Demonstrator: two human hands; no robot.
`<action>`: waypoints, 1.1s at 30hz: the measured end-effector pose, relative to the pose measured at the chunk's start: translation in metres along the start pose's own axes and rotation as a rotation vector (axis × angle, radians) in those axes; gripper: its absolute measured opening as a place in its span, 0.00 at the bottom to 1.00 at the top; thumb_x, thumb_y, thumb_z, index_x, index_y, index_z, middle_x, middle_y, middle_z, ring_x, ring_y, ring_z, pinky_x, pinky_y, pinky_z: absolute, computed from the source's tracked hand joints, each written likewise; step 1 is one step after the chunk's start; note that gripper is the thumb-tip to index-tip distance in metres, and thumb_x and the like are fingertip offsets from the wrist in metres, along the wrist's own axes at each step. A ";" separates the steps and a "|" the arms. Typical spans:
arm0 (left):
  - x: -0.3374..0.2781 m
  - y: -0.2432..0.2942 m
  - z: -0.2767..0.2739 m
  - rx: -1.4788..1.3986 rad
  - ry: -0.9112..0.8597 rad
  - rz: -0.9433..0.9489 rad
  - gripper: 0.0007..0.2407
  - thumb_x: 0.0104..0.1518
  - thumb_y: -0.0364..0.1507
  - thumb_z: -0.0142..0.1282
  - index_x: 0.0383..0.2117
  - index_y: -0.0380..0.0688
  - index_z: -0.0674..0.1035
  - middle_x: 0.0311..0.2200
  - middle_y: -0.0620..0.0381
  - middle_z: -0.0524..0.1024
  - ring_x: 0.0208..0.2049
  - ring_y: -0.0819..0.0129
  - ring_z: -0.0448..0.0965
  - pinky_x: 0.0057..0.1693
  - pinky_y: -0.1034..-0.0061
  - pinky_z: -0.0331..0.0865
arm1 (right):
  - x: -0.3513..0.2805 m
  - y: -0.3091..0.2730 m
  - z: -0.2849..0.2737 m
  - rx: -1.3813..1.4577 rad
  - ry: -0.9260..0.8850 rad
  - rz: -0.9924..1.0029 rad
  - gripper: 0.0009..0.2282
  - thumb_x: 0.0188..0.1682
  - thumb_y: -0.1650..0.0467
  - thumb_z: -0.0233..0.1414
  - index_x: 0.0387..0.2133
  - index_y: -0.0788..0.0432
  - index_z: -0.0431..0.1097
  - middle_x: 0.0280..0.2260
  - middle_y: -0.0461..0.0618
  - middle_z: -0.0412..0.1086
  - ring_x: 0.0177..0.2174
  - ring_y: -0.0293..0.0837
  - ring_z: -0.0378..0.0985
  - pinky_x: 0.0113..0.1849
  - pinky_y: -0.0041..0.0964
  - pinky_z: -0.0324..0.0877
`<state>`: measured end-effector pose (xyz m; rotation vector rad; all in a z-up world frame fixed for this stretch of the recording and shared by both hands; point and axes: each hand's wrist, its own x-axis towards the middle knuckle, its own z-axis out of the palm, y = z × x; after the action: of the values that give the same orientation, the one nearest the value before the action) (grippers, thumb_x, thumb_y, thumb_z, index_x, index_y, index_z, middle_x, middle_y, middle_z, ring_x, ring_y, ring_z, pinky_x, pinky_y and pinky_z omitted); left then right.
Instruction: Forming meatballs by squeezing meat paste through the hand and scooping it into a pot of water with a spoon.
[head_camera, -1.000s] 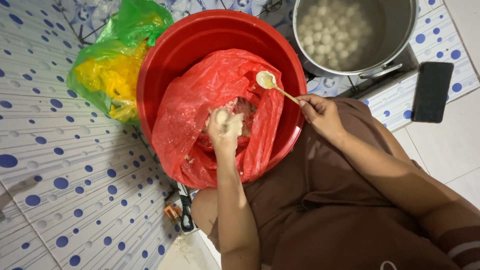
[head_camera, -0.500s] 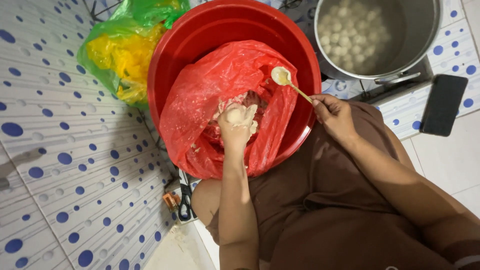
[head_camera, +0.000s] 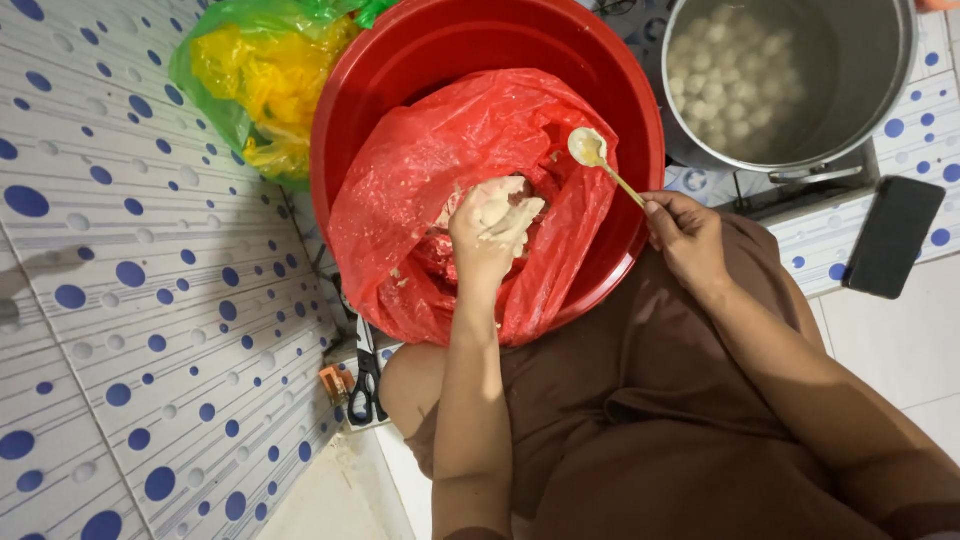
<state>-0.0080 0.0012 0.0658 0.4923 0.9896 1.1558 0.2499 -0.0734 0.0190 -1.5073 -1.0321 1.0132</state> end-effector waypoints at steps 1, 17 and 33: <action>-0.003 0.002 0.002 -0.003 0.004 0.002 0.10 0.57 0.27 0.60 0.38 0.30 0.79 0.15 0.48 0.74 0.08 0.66 0.70 0.10 0.83 0.62 | 0.000 0.001 0.000 -0.002 -0.005 -0.001 0.07 0.59 0.78 0.50 0.46 0.72 0.73 0.17 0.52 0.62 0.16 0.39 0.65 0.24 0.31 0.64; 0.000 -0.010 -0.002 0.132 -0.026 0.205 0.04 0.54 0.20 0.61 0.28 0.39 0.76 0.12 0.54 0.67 0.09 0.76 0.66 0.14 0.84 0.57 | -0.020 -0.074 0.004 -0.288 -0.037 -0.224 0.07 0.58 0.79 0.53 0.46 0.66 0.78 0.22 0.53 0.70 0.23 0.40 0.71 0.30 0.36 0.67; 0.004 -0.013 -0.010 0.293 0.034 0.011 0.05 0.50 0.20 0.63 0.23 0.38 0.77 0.09 0.51 0.69 0.05 0.69 0.66 0.10 0.81 0.57 | -0.028 -0.146 0.040 -0.824 -0.209 -0.869 0.09 0.53 0.79 0.53 0.42 0.62 0.78 0.18 0.49 0.65 0.17 0.48 0.73 0.23 0.41 0.73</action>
<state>-0.0099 -0.0014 0.0492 0.7130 1.1950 1.0358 0.1872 -0.0704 0.1592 -1.3029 -2.1690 0.0928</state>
